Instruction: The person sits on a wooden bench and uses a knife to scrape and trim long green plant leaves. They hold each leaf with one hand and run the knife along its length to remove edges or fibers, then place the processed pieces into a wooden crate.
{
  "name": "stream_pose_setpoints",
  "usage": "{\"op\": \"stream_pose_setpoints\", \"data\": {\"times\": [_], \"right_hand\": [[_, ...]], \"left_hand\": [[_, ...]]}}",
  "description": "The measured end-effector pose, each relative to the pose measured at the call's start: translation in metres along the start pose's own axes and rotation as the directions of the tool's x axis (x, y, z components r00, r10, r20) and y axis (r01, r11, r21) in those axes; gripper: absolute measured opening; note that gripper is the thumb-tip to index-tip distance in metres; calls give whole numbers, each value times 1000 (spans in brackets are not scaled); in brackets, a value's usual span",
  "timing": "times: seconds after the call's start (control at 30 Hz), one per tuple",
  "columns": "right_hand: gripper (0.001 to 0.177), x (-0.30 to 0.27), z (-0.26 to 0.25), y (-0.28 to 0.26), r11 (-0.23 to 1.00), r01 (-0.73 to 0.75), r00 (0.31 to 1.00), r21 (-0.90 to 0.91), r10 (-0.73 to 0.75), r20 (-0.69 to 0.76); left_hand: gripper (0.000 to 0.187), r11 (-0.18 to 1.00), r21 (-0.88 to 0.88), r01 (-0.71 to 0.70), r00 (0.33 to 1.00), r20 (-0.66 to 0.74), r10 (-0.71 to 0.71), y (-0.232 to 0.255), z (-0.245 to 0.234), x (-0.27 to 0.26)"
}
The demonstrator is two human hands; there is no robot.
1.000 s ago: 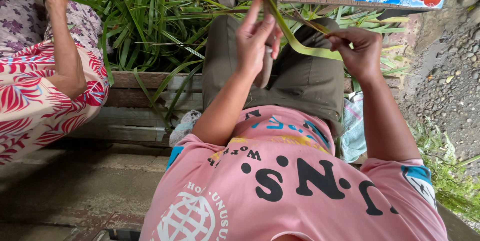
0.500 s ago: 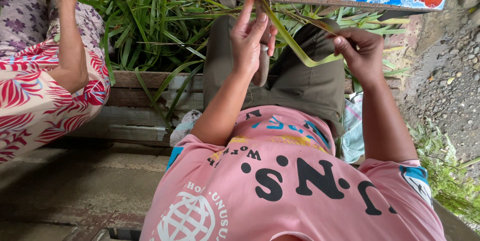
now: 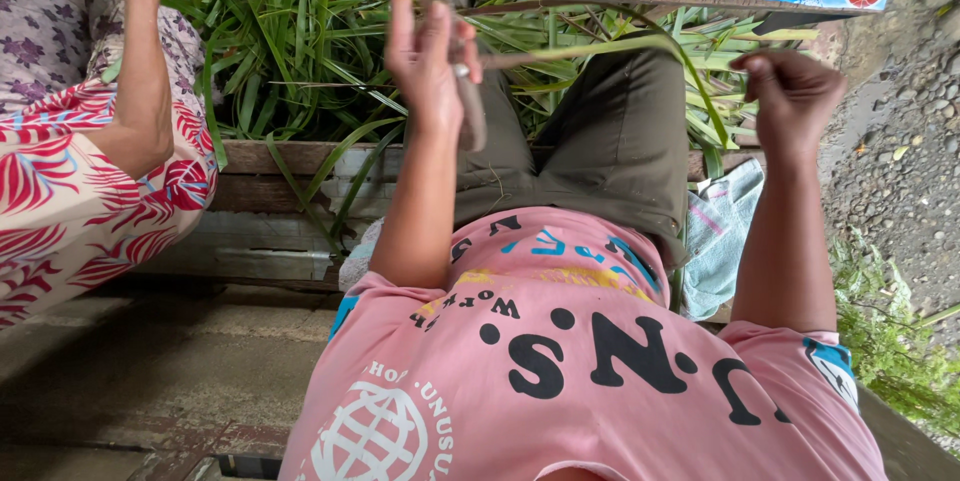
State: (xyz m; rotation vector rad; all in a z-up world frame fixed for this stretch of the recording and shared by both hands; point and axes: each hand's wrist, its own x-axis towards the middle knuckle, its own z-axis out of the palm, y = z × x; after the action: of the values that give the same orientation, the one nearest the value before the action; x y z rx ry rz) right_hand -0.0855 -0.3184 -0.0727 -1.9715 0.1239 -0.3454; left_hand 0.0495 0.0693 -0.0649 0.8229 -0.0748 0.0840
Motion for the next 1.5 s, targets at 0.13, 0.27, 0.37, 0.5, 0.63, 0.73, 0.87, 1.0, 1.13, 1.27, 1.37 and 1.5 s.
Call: {"op": "stream_pose_setpoints", "data": {"times": [0.13, 0.27, 0.37, 0.5, 0.63, 0.73, 0.87, 1.0, 1.13, 1.27, 1.37, 1.5], "right_hand": [[13, 6, -7, -8, 995, 70, 994, 72, -64, -87], [16, 19, 15, -45, 992, 128, 988, -15, -129, -80], [14, 29, 46, -99, 987, 158, 987, -31, -157, 29], [30, 29, 71, -115, 943, 274, 946, -191, -229, 229], [11, 25, 63, -121, 964, 220, 937, -147, -167, 307], [17, 15, 44, -101, 990, 21, 942, -137, 26, 335], [16, -2, 15, -70, 984, -110, 946, -141, 148, 290], [19, -13, -6, -47, 976, -160, 953, -149, 192, 235], [18, -18, -11, -37, 977, -171, 967, -131, 191, 165], [15, -11, 11, -43, 986, -169, 983, 11, 168, 79], [16, 5, 37, -63, 983, -153, 987, 100, 147, 71], [17, 17, 73, -72, 956, -150, 986, 253, 128, 104]], "left_hand": [[65, 769, 638, -49, 985, -95, 141, 23, 0, -4], [64, 806, 589, -66, 998, 45, 49, 31, 34, -24], [65, 873, 429, 232, 889, 271, -369, 32, 66, -48], [63, 774, 433, 462, 622, 464, -631, 25, 95, -63], [57, 874, 277, 399, 721, 495, -486, 4, 74, -50], [55, 905, 276, 323, 842, 353, -408, 13, 65, -23], [48, 961, 193, 196, 954, 189, -233, 32, 41, 34], [11, 964, 260, -47, 978, 209, -9, 59, 46, 85], [11, 946, 287, -149, 984, 137, 114, 59, 38, 115], [17, 915, 400, 47, 975, 182, -130, 53, 73, 74], [36, 677, 685, 271, 825, 197, -530, 44, 109, 26], [41, 643, 698, 314, 528, 435, -730, 16, 106, -23]]}}
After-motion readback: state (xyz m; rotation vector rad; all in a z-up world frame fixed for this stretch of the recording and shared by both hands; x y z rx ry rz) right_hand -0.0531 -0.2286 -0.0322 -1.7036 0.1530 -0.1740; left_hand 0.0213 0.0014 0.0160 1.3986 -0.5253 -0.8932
